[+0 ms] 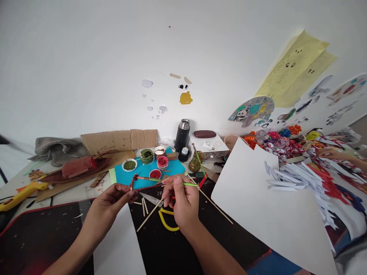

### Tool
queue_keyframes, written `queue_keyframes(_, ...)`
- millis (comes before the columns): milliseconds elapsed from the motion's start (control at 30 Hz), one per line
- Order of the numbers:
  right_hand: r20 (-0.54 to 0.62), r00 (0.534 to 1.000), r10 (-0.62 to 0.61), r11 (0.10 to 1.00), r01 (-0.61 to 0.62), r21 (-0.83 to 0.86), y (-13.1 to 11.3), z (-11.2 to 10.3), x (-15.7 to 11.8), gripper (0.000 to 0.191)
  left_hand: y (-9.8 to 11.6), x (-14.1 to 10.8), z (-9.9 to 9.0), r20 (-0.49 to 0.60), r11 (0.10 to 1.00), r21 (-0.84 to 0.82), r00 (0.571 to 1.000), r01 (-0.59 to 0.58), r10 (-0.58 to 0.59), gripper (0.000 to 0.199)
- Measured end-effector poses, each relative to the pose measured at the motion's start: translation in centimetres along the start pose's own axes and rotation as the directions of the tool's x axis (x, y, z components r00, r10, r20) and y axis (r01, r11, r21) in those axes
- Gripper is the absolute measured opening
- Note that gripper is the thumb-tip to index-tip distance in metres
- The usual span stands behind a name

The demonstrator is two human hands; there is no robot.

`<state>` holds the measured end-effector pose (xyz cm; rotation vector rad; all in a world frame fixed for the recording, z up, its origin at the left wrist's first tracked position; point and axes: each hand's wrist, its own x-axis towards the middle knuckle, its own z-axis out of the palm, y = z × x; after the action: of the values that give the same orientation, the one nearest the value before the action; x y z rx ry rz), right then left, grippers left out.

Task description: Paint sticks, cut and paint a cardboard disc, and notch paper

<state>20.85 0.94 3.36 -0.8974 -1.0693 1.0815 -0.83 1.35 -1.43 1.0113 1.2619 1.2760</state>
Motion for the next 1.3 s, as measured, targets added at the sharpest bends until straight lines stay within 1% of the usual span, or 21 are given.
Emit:
queue_keyframes(100, -0.005, 1.000, 0.006, 1.000, -0.006, 0.008, -0.03, -0.05, -0.07, 0.063, -0.05, 0.02, -0.04, 0.002, 1.000, 0.012, 1.000, 0.002, -0.002, 0.058)
queue_keyframes(267, 0.046, 0.999, 0.028, 1.000, -0.028, -0.006, 0.06, 0.00, -0.19, 0.061, 0.03, -0.08, 0.03, 0.010, 1.000, 0.019, 1.000, -0.006, 0.005, 0.057)
queue_keyframes(467, -0.018, 1.000, 0.026, 1.000, -0.025, 0.014, -0.01, -0.08, 0.01, 0.061, -0.05, -0.07, 0.17, 0.017, 1.000, -0.014, 1.000, 0.009, -0.009, 0.057)
queue_keyframes(667, 0.015, 1.000, 0.022, 1.000, -0.022, -0.009, 0.07, -0.22, -0.23, 0.061, 0.34, -0.13, 0.12, 0.030, 1.000, 0.010, 0.999, 0.013, -0.013, 0.057)
queue_keyframes(833, -0.028, 0.999, 0.020, 1.000, -0.020, 0.004, 0.33, -0.47, -0.15, 0.060, 0.31, -0.14, 0.11, 0.033, 0.999, -0.015, 0.999, 0.034, -0.034, 0.056)
queue_keyframes(1033, -0.002, 1.000, 0.029, 1.000, -0.029, 0.001, 0.31, -0.46, -0.26, 0.061, 0.18, -0.16, 0.14, 0.040, 1.000, -0.009, 0.999, 0.021, -0.021, 0.054)
queue_keyframes(1200, -0.042, 0.999, 0.028, 1.000, -0.027, 0.008, 0.24, -0.45, -0.13, 0.061, 0.14, -0.09, 0.15, 0.056, 0.998, -0.045, 0.997, 0.047, -0.045, 0.055)
queue_keyframes(1300, -0.035, 0.999, 0.022, 1.000, -0.021, 0.014, 0.30, -0.39, -0.20, 0.061, 0.07, -0.10, 0.13, 0.071, 0.997, -0.051, 0.996, 0.063, -0.059, 0.055)
